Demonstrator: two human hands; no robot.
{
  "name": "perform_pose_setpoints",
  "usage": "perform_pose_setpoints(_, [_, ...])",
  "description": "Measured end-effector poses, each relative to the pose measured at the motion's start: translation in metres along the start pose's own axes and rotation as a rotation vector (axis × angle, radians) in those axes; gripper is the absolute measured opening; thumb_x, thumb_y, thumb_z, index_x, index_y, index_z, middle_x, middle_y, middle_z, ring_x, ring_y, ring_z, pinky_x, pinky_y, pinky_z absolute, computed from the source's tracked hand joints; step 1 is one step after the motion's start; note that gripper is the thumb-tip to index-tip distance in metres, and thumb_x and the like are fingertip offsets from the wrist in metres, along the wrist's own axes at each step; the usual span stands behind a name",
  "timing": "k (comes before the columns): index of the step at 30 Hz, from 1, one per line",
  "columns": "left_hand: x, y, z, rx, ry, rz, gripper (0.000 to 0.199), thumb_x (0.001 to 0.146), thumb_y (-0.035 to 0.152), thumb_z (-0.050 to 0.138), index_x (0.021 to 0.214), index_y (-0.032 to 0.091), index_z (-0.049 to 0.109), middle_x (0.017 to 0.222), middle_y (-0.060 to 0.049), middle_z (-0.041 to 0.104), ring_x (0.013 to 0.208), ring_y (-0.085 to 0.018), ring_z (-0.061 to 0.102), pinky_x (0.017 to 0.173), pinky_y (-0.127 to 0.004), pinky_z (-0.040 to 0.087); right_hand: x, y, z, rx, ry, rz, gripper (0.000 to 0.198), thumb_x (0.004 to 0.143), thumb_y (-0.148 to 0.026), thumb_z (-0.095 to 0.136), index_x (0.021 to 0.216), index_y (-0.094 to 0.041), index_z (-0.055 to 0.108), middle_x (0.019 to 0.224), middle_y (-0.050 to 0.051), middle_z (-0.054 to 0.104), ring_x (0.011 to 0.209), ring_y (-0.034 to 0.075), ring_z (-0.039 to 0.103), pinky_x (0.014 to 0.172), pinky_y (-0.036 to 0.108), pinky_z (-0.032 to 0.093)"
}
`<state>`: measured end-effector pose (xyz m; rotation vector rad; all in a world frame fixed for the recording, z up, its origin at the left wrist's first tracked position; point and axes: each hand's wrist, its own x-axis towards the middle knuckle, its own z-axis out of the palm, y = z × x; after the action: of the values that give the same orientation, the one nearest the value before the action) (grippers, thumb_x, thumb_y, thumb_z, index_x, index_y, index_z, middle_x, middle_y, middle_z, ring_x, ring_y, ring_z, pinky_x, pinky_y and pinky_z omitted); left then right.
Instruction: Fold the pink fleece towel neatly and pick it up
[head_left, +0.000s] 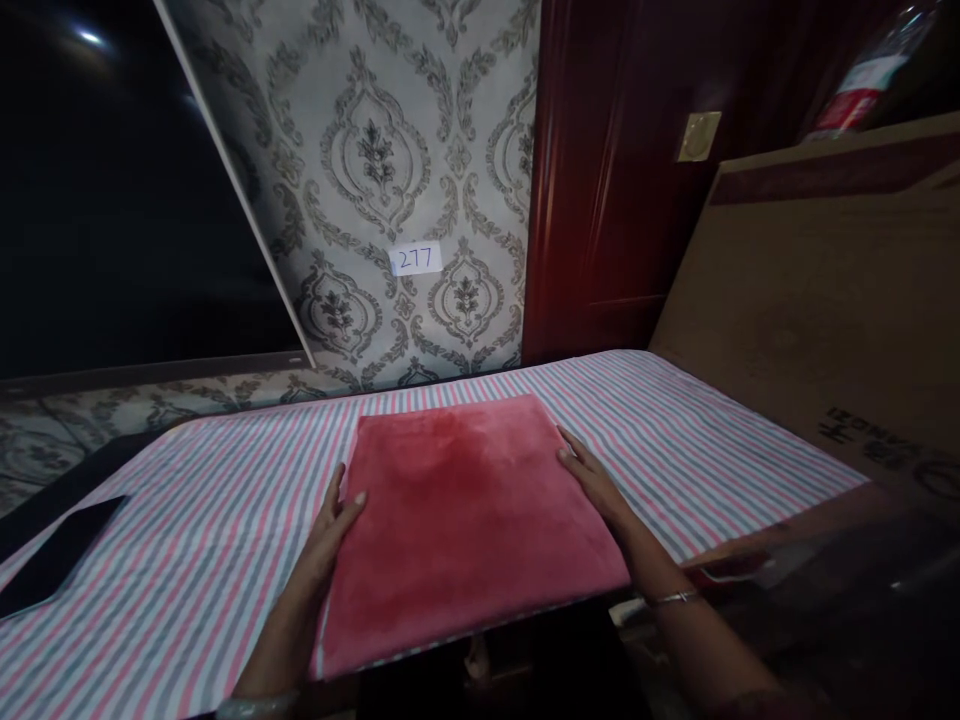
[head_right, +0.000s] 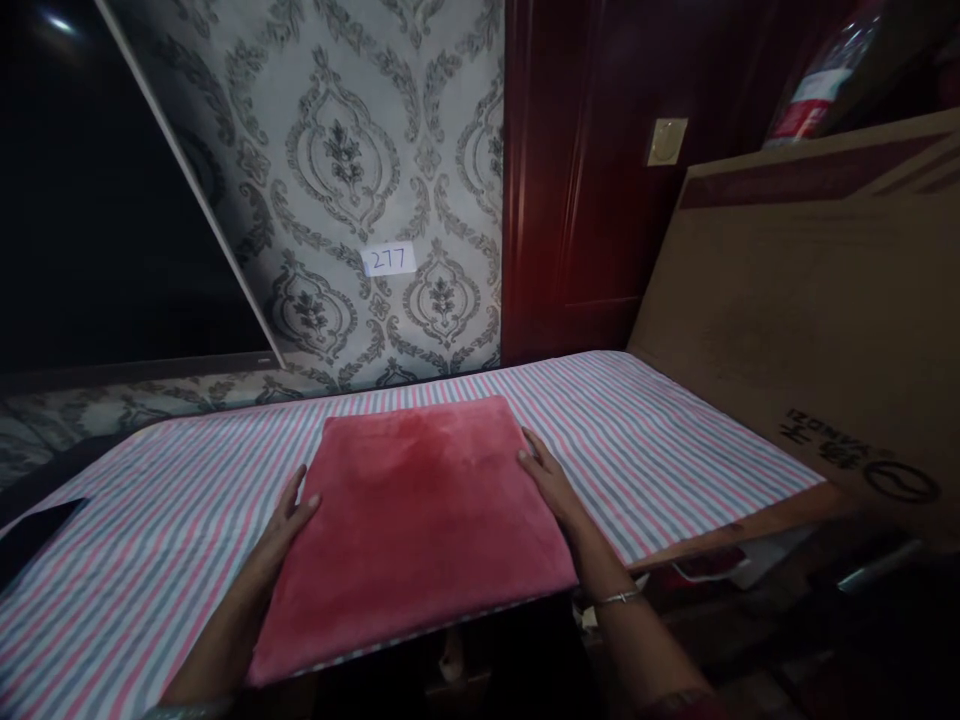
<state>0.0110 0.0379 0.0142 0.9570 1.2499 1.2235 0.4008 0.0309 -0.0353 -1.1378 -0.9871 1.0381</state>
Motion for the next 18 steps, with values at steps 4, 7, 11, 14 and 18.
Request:
perform_pose_setpoints(4, [0.004, -0.005, -0.002, 0.011, -0.021, -0.017, 0.100, 0.074, 0.039, 0.079, 0.155, 0.036, 0.020, 0.147, -0.013, 0.050, 0.121, -0.032, 0.060, 0.099, -0.043, 0.051, -0.003, 0.001, 0.001, 0.026, -0.043, 0.001, 0.080, 0.073, -0.060, 0.071, 0.143, -0.029, 0.047, 0.143, 0.006, 0.056, 0.128, 0.031, 0.055, 0.105, 0.048, 0.045])
perform_pose_setpoints(7, [0.007, -0.010, -0.005, 0.068, -0.021, 0.015, 0.103, 0.071, 0.043, 0.079, 0.156, 0.032, 0.021, 0.157, -0.012, 0.036, 0.136, -0.034, 0.045, 0.107, -0.044, 0.044, -0.005, 0.002, -0.002, 0.019, -0.030, 0.001, 0.079, 0.075, -0.058, 0.071, 0.144, -0.029, 0.046, 0.146, 0.006, 0.052, 0.132, 0.030, 0.051, 0.107, 0.047, 0.044])
perform_pose_setpoints(11, [0.013, -0.021, -0.011, 0.216, -0.001, 0.170, 0.098, 0.070, 0.049, 0.077, 0.154, 0.028, 0.029, 0.163, -0.006, 0.020, 0.149, -0.031, 0.019, 0.119, -0.042, 0.022, -0.007, 0.000, -0.003, 0.035, -0.042, 0.095, 0.085, 0.075, -0.056, 0.071, 0.148, -0.029, 0.038, 0.145, 0.008, 0.053, 0.130, 0.030, 0.054, 0.102, 0.047, 0.048])
perform_pose_setpoints(14, [0.015, -0.025, -0.015, 0.252, -0.004, 0.205, 0.096, 0.071, 0.051, 0.075, 0.153, 0.026, 0.031, 0.164, -0.006, 0.020, 0.150, -0.030, 0.015, 0.121, -0.042, 0.014, -0.007, -0.005, 0.001, 0.045, -0.036, 0.142, 0.090, 0.074, -0.056, 0.073, 0.150, -0.028, 0.035, 0.141, 0.010, 0.057, 0.122, 0.031, 0.060, 0.098, 0.046, 0.051])
perform_pose_setpoints(18, [0.014, -0.023, -0.012, 0.215, 0.047, 0.188, 0.085, 0.072, 0.048, 0.077, 0.146, 0.028, 0.042, 0.161, -0.005, 0.029, 0.149, -0.028, 0.016, 0.121, -0.039, 0.013, -0.006, -0.012, 0.008, 0.052, 0.003, 0.129, 0.090, 0.070, -0.055, 0.076, 0.147, -0.027, 0.040, 0.138, 0.011, 0.059, 0.120, 0.031, 0.061, 0.098, 0.046, 0.050])
